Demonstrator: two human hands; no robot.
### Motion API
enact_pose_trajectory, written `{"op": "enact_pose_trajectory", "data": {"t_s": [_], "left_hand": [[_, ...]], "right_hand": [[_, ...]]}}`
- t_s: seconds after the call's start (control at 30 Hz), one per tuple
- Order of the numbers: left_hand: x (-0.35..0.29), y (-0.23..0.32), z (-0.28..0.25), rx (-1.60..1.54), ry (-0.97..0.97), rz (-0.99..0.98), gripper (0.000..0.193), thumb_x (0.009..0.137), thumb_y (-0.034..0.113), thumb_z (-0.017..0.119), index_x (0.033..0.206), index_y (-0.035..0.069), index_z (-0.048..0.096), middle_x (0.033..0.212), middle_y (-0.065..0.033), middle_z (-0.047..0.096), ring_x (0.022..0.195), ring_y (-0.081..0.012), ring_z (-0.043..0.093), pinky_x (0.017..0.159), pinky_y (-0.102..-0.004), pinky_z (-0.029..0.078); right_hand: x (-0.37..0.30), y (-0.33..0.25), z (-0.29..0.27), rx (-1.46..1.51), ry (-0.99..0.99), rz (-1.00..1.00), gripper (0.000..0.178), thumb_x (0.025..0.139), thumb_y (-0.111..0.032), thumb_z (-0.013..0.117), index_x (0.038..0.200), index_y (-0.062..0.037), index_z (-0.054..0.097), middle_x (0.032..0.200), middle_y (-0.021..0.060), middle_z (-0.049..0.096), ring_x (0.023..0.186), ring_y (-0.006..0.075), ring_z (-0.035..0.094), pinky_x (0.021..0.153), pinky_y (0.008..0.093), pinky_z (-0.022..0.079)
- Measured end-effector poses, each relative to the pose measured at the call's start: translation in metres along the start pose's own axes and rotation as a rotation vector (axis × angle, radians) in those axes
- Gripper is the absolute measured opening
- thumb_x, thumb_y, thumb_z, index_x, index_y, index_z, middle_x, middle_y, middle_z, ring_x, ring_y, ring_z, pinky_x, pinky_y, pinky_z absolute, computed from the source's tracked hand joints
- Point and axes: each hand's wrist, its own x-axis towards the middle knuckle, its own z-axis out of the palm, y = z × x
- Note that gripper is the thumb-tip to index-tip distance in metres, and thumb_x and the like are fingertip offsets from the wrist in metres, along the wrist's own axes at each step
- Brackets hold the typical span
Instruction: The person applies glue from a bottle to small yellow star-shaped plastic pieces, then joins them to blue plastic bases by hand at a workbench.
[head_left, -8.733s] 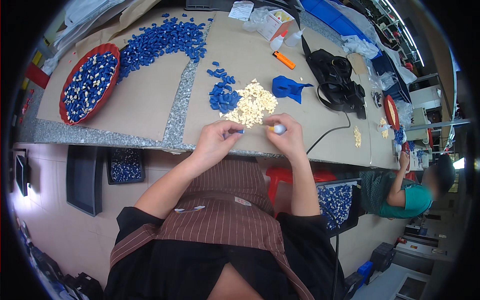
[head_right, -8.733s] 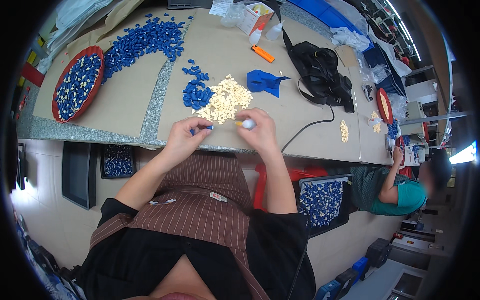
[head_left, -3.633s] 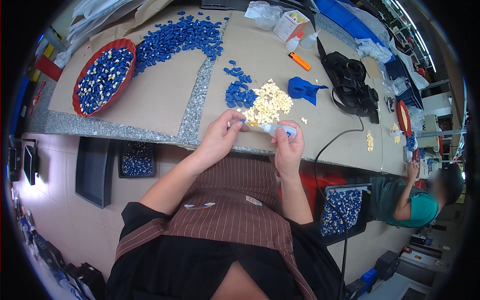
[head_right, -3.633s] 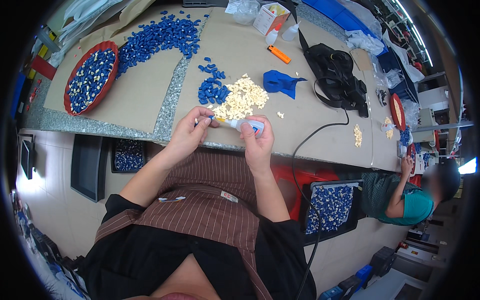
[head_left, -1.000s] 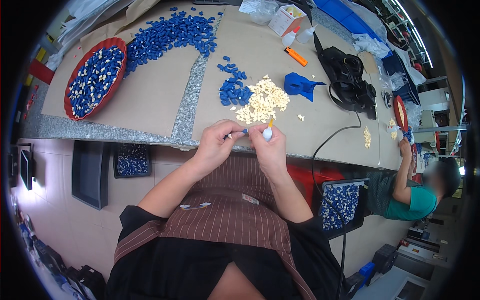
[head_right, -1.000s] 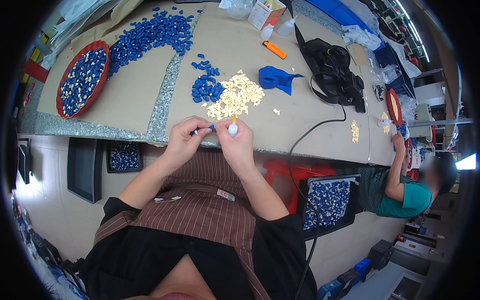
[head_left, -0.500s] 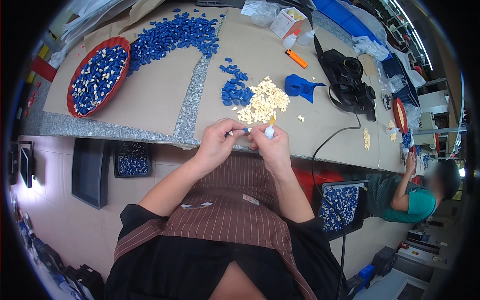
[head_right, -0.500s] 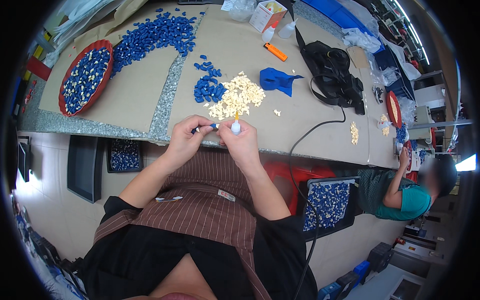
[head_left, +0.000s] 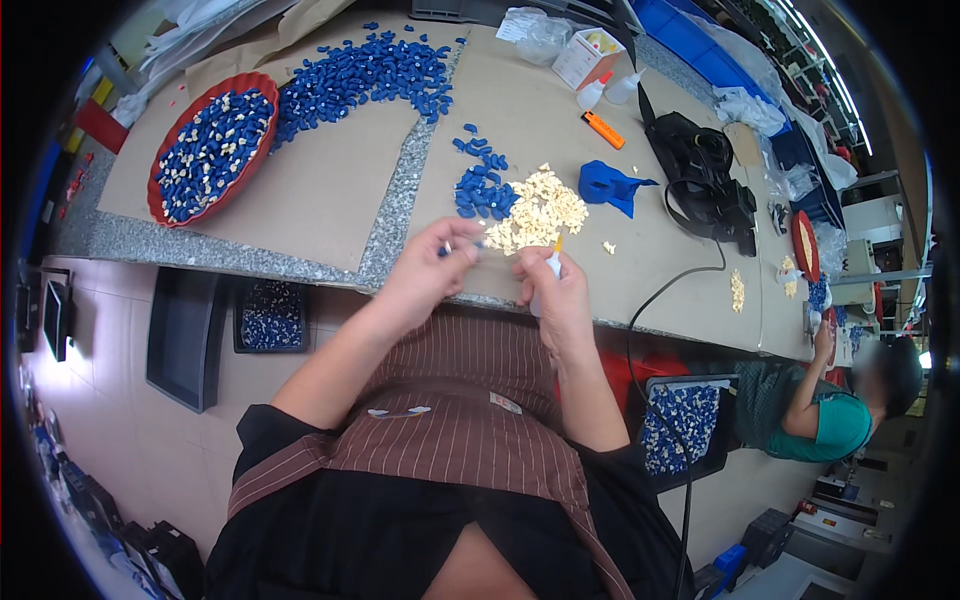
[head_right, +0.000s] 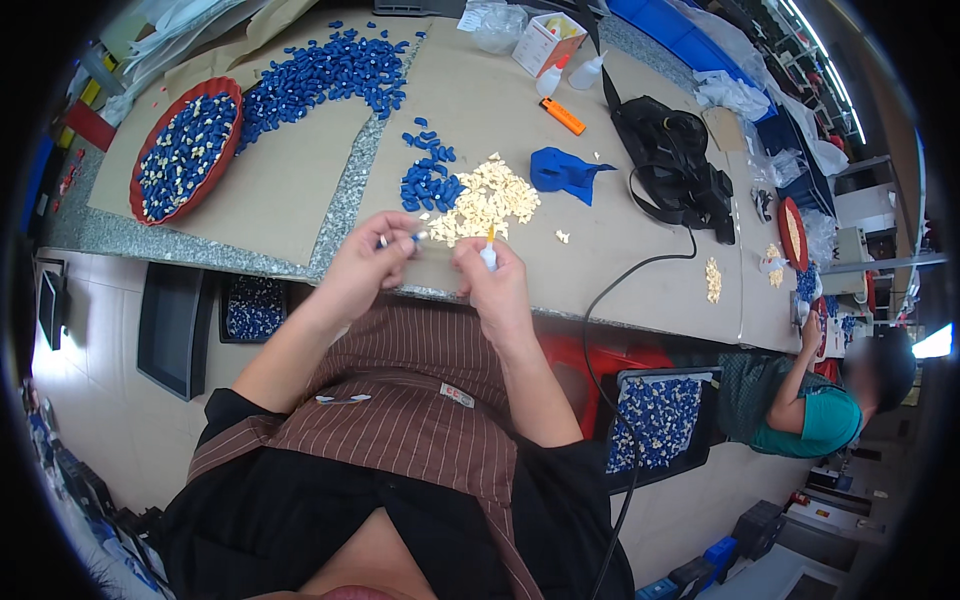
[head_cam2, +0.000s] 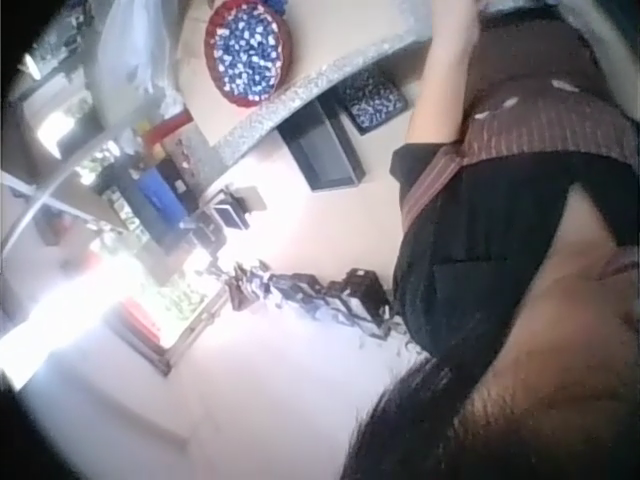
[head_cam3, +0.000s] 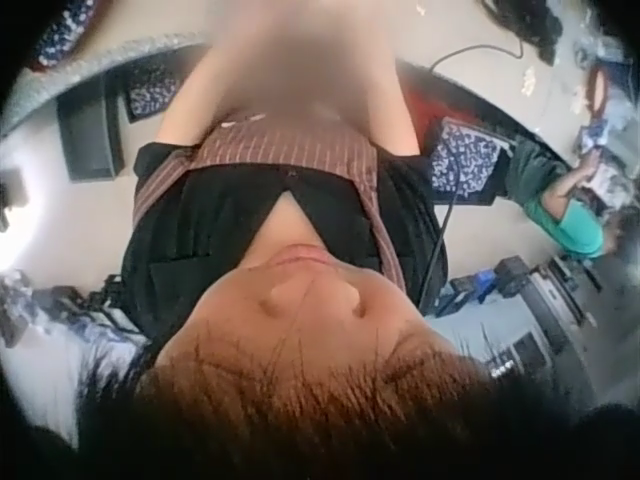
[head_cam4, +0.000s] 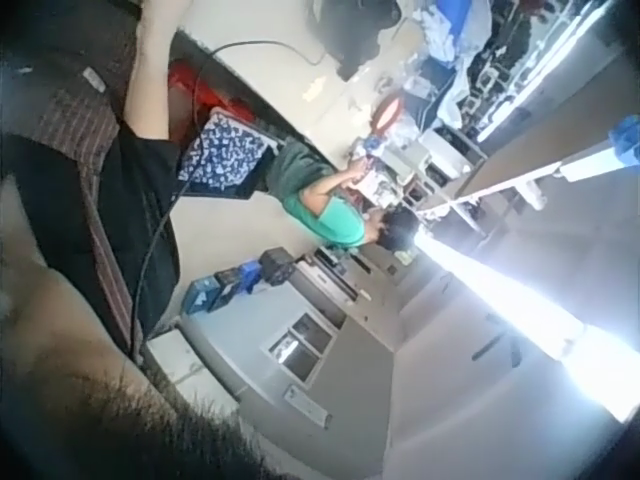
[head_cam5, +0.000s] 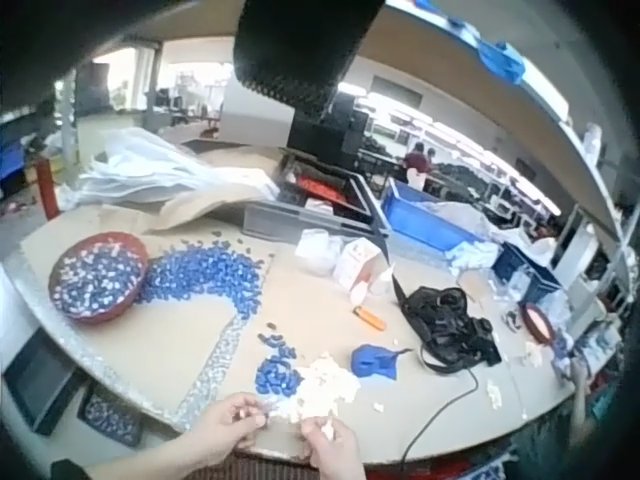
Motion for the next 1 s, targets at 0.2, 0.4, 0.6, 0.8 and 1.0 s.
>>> {"op": "enact_pose_trajectory", "data": {"t_s": [0.2,0.4,0.6,0.8,1.0], "left_hand": [[0.01,0.046,-0.031,-0.503,0.091,-0.349,0.023,0.078,0.023,0.054,0.067,0.004,0.056,0.061,-0.006,0.05,0.052,-0.0131,0.045,0.041,-0.0237,0.035],[0.029,0.016,-0.016,1.002,0.25,0.165,0.027,0.073,0.025,0.062,0.074,-0.001,0.058,0.061,-0.0114,0.058,0.06,-0.0263,0.058,0.056,-0.0346,0.045],[0.042,0.018,0.011,1.218,0.292,0.136,0.024,0.075,0.021,0.06,0.081,-0.002,0.054,0.077,-0.0187,0.059,0.074,-0.0326,0.058,0.064,-0.041,0.045],[0.038,0.014,0.009,1.203,0.231,0.394,0.015,0.074,0.013,0.058,0.082,0.0,0.055,0.081,-0.016,0.059,0.072,-0.0338,0.057,0.063,-0.0407,0.045],[0.022,0.005,-0.001,0.608,0.158,0.422,0.018,0.072,0.004,0.058,0.09,0.001,0.061,0.08,-0.0098,0.06,0.07,-0.0178,0.057,0.061,-0.0282,0.045]], "right_hand": [[0.004,-0.002,-0.02,0.295,-0.133,0.021,0.022,0.084,-0.014,0.047,0.102,-0.0008,0.047,0.082,0.007,0.054,0.069,0.0139,0.052,0.061,0.0269,0.044],[-0.002,-0.006,-0.025,0.162,-0.055,-0.035,0.024,0.085,-0.015,0.049,0.103,0.0003,0.047,0.084,0.0068,0.054,0.066,0.0152,0.056,0.052,0.0259,0.046],[0.002,0.002,-0.036,0.278,-0.091,-0.021,0.028,0.087,-0.02,0.045,0.106,0.0012,0.047,0.084,0.0075,0.054,0.065,0.0154,0.057,0.052,0.025,0.049],[-0.002,-0.005,-0.027,0.185,0.005,-0.129,0.029,0.086,-0.018,0.048,0.107,0.0021,0.047,0.086,0.0083,0.054,0.064,0.0144,0.056,0.051,0.0235,0.046],[0.005,0.009,-0.025,0.201,0.037,-0.24,0.033,0.08,-0.012,0.059,0.106,0.0013,0.045,0.087,0.0075,0.055,0.064,0.0103,0.053,0.055,0.0191,0.043]]}}
